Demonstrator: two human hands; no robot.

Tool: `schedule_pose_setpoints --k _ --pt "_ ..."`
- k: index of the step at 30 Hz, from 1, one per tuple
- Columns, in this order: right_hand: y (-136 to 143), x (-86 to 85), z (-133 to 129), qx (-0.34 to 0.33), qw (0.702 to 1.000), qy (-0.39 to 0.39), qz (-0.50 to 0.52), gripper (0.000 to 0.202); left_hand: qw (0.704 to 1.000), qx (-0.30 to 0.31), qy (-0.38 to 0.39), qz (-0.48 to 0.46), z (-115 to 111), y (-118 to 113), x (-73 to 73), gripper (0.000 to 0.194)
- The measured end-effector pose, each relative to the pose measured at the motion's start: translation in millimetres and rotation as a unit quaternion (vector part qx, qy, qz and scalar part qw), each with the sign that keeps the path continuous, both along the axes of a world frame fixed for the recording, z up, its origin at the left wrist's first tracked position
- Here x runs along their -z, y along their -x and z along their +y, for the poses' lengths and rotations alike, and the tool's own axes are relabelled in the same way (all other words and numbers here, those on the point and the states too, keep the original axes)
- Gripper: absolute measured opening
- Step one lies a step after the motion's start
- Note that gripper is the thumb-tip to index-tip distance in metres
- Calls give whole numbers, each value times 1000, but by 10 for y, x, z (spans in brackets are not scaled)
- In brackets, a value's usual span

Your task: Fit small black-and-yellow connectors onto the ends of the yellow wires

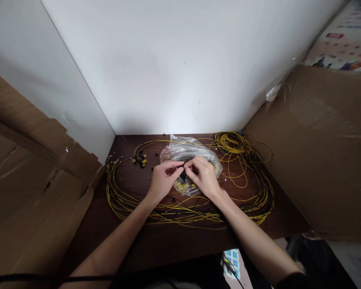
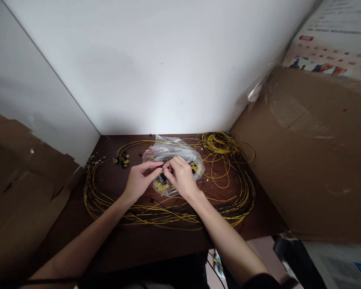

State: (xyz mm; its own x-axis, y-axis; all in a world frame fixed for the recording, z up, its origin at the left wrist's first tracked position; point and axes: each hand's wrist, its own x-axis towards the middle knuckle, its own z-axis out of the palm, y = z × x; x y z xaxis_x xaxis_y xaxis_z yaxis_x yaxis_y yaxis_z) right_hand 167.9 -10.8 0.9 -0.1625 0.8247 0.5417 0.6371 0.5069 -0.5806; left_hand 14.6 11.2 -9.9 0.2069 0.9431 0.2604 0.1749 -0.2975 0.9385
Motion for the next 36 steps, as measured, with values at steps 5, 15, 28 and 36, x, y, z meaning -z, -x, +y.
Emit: schedule_pose_setpoints --k 5,15,28,36 --pt "9 18 27 5 999 26 22 8 1000 -3 1 9 27 -4 95 23" --pt "8 5 35 -1 992 84 96 11 1000 13 -8 19 48 -20 192 25" --pt "-24 -42 23 -23 992 106 59 14 993 -4 -70 91 -14 -59 192 22" --pt "-46 -67 35 -12 992 102 74 7 997 -9 -48 57 27 -65 260 23"
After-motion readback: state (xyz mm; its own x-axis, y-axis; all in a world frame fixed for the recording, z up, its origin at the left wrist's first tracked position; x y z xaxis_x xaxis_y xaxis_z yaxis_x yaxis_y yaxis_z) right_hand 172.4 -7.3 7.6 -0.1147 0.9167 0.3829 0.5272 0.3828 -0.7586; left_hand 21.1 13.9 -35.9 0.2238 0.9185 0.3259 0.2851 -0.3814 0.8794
